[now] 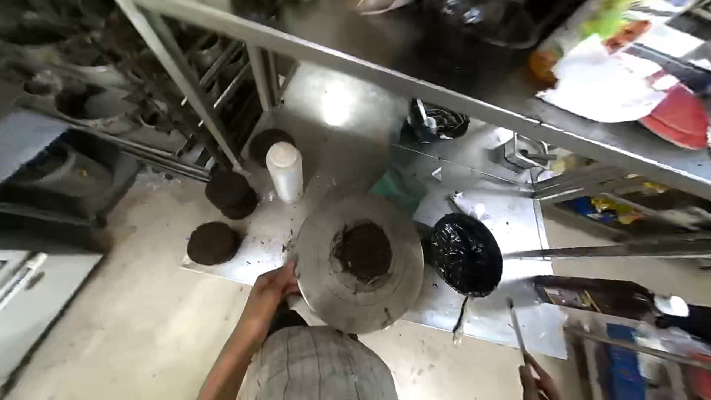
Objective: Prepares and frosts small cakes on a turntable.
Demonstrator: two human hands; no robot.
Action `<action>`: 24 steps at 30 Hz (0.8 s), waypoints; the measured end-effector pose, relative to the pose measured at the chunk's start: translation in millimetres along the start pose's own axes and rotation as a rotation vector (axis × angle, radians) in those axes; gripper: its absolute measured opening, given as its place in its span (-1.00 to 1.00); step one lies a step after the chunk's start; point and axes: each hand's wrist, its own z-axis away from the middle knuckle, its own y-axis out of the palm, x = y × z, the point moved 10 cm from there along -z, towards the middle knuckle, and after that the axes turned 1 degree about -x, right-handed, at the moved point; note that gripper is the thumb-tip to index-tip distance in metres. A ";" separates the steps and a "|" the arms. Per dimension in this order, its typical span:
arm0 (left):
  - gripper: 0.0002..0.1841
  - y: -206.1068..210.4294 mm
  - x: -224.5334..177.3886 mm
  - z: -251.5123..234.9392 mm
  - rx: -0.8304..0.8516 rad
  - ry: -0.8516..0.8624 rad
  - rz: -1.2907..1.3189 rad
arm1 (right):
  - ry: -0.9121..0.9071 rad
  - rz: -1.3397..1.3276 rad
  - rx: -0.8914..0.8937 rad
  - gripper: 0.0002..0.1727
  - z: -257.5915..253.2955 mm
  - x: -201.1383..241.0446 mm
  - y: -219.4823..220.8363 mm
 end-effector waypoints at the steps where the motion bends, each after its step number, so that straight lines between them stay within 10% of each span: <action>1: -0.56 -1.6 0.2 -2.9 0.010 0.031 -0.013 | 0.003 -0.027 0.048 -0.50 -13.9 8.0 -5.9; 10: -0.76 33.1 52.2 29.1 0.270 -0.026 -0.107 | 0.179 0.698 0.285 -0.60 -166.4 142.0 58.9; 17: -0.85 61.6 76.1 52.9 0.229 -0.016 0.042 | 0.353 -0.318 0.334 -0.64 -152.1 88.3 109.0; 24: -0.79 69.2 77.0 59.6 0.203 0.055 0.053 | 0.385 -0.752 0.271 -0.64 -54.7 49.9 115.1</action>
